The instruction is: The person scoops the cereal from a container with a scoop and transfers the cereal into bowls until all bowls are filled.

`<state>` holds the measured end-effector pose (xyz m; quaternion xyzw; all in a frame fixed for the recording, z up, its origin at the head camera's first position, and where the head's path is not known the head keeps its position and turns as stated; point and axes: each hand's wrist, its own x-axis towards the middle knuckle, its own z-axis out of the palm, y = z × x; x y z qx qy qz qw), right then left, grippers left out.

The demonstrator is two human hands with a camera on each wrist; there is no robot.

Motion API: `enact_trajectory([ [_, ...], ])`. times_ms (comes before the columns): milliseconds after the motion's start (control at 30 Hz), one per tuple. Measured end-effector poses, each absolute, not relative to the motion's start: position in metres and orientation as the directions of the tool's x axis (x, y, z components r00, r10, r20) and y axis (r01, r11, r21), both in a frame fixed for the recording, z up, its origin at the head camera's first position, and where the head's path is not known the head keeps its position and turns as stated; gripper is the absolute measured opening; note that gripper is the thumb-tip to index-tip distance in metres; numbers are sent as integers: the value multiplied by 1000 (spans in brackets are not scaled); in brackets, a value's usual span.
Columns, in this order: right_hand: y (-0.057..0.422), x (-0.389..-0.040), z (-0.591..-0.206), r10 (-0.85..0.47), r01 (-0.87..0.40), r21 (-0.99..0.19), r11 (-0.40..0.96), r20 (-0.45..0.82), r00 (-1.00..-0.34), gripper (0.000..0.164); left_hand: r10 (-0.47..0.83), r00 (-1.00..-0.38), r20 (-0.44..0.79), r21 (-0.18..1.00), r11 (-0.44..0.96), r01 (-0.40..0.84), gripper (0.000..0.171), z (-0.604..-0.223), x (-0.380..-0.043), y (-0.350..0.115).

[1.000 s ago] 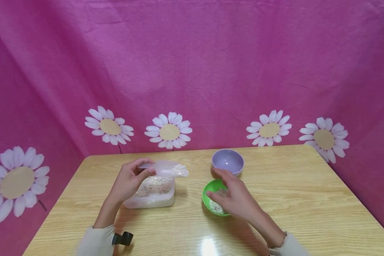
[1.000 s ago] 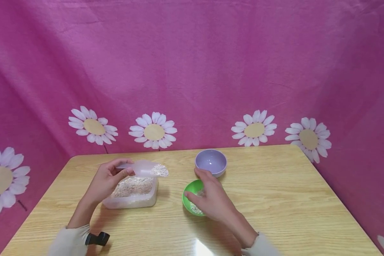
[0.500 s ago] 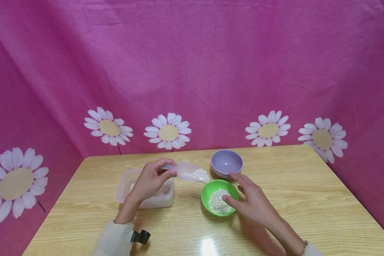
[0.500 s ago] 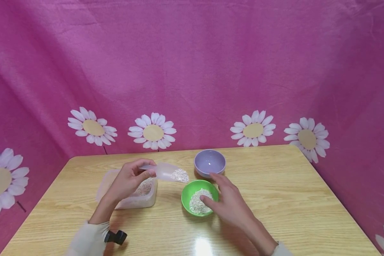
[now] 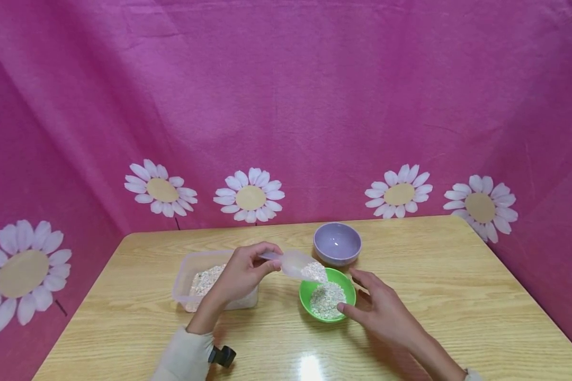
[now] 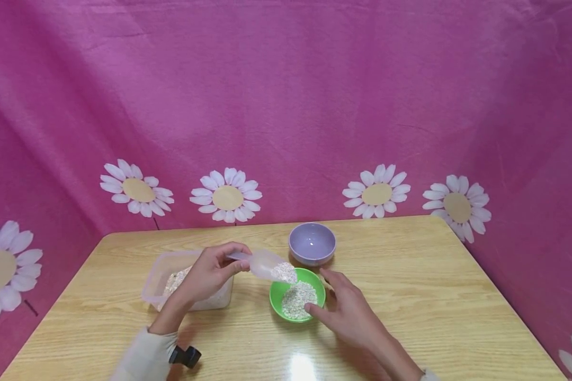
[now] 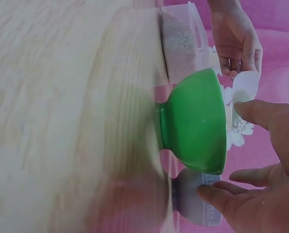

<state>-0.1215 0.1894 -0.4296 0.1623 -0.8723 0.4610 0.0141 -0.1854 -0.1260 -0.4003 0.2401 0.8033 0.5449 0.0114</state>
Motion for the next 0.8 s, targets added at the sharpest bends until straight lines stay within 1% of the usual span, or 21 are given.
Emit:
enact_trajectory([
  [100,189,-122,-432,-294,-298,-816,495,165,-941,73,411,-881,236,884,285,370,16,-402,-185,-124],
  [200,188,-121,-432,-305,-281,-821,498,137,-942,75,418,-880,226,880,299,369,16,-403,-184,-122],
  [367,186,-121,-433,-291,-245,-802,544,93,-952,85,435,-874,217,859,339,382,16,-405,-183,-119],
  [533,185,-119,-433,-284,-232,-798,557,79,-956,97,452,-867,210,834,379,400,14,-403,-182,-117],
  [700,184,-119,-434,-272,-193,-810,554,42,-961,100,488,-854,182,803,427,415,12,-400,-183,-115],
  [800,183,-120,-434,-259,-168,-810,562,21,-966,100,529,-828,185,759,459,462,12,-396,-185,-114],
])
